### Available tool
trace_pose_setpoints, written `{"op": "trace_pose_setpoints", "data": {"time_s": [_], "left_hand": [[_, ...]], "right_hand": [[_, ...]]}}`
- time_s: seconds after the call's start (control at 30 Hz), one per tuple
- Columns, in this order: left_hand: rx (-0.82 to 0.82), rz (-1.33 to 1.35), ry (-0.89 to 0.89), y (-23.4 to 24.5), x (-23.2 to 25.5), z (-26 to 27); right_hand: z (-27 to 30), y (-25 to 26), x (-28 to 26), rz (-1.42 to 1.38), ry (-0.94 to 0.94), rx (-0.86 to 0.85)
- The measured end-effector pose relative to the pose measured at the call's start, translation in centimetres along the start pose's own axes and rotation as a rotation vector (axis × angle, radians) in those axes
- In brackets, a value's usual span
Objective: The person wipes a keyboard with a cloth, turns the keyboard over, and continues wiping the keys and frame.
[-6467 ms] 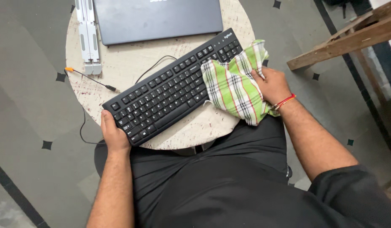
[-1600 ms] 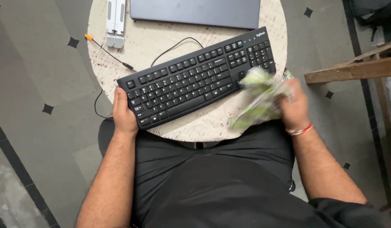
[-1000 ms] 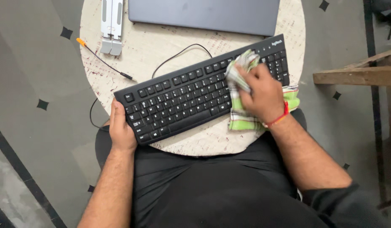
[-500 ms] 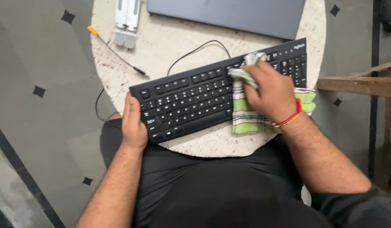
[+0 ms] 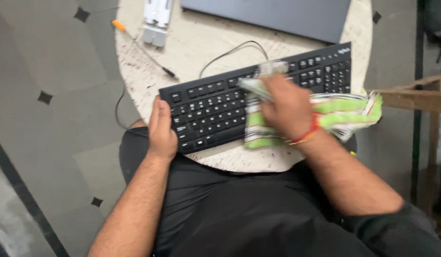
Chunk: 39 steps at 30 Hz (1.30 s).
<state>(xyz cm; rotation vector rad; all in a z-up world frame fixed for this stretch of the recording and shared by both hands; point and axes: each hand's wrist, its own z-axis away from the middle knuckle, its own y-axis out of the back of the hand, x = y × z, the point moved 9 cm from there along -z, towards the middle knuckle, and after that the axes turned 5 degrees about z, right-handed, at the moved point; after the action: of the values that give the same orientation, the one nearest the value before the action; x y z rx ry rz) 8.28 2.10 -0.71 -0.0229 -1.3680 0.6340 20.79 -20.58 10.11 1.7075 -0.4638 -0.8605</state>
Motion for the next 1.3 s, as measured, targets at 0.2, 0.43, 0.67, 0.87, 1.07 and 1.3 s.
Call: {"op": "trace_pose_setpoints", "data": {"time_s": [0.2,0.43,0.67,0.87,1.07,1.3], "left_hand": [[0.014,-0.075,-0.038,0.3,0.3,0.1],[0.015,-0.022,0.005,0.5,-0.4,-0.1],[0.095,-0.235,-0.104,2.9,-3.7,-0.6],[0.023,-0.042,-0.009,1.4,-3.0,-0.7],[0.07,0.012,0.012,1.5,-2.2,-0.9],[0.003,0.037,-0.06,1.3,-1.8,-1.0]], "right_hand": [[0.8,0.4,0.4,0.019,-0.013,0.041],[-1.0,-1.7,-5.5,-0.047,0.09,-0.034],[-1.3,0.0,-5.4,0.016,0.082,0.033],[-2.4,-3.4,-14.0,-0.136,0.344,0.001],[2.3,-3.3,-15.8,-0.089,0.55,-0.035],[10.3,-1.1,-5.3,-0.059,0.289,-0.02]]}}
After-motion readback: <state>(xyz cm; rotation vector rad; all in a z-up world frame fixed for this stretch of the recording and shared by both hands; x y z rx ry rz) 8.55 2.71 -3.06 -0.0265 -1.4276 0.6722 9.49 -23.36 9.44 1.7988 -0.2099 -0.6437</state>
